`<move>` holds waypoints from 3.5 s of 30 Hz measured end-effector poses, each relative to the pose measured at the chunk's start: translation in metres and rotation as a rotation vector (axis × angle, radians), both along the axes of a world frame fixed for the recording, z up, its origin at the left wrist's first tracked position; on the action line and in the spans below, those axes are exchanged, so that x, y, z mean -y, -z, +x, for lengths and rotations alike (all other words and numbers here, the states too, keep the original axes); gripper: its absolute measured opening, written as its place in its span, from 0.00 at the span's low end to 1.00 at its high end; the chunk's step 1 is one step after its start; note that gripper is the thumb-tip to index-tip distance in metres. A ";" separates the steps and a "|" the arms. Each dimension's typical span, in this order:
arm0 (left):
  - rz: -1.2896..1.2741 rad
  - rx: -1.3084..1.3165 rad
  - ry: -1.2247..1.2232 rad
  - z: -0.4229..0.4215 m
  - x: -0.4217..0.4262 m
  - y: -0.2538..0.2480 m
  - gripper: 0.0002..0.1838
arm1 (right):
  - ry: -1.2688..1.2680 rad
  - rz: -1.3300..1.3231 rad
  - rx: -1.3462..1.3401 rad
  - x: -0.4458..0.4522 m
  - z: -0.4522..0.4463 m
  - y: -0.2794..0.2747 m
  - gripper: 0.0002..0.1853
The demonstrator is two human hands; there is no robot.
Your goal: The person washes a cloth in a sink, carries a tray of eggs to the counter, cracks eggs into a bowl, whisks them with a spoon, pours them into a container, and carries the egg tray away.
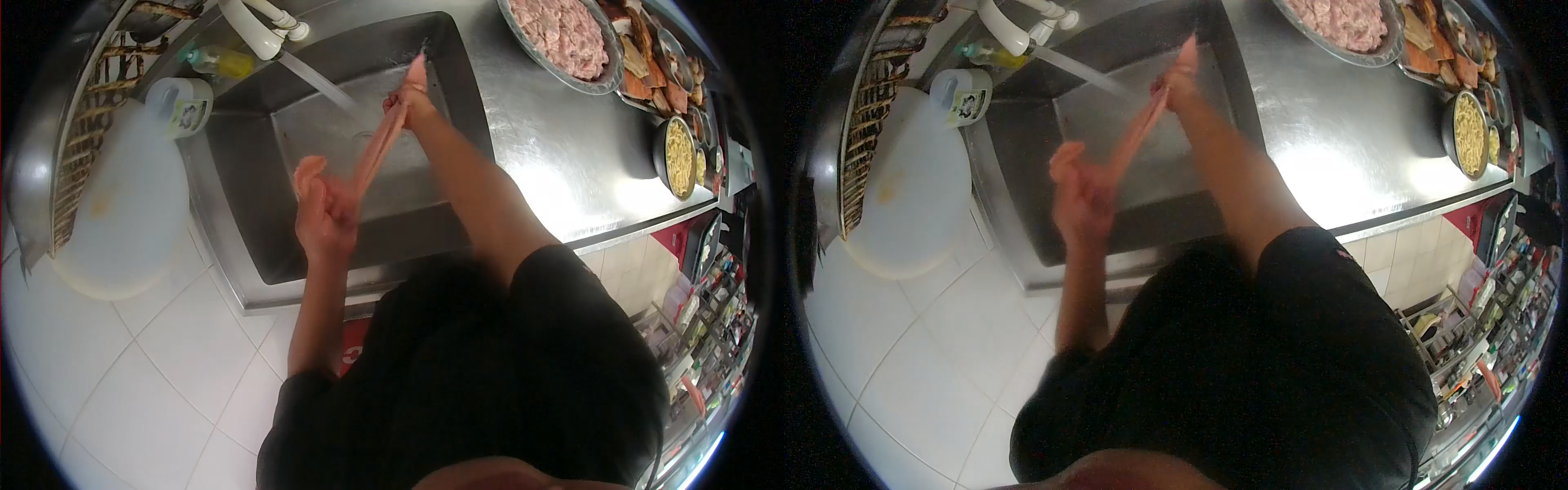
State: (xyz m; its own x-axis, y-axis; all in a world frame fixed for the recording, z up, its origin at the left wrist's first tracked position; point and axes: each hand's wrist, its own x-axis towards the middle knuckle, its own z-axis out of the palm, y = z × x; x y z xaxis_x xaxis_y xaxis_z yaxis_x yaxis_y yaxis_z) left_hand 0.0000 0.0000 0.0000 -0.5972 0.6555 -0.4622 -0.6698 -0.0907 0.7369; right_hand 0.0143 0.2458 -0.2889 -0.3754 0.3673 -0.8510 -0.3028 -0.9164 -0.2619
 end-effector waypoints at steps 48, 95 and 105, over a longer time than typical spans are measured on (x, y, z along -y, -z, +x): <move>-0.384 -1.190 0.189 -0.095 -0.036 0.182 0.28 | -0.808 0.727 -0.243 0.028 -0.016 -0.202 0.18; 0.060 -0.041 0.745 -0.053 -0.058 0.042 0.08 | -1.268 2.320 0.012 0.033 0.076 -0.315 0.46; -0.200 -1.333 0.924 -0.043 -0.075 0.072 0.12 | -1.679 2.084 0.545 0.040 0.059 -0.249 0.14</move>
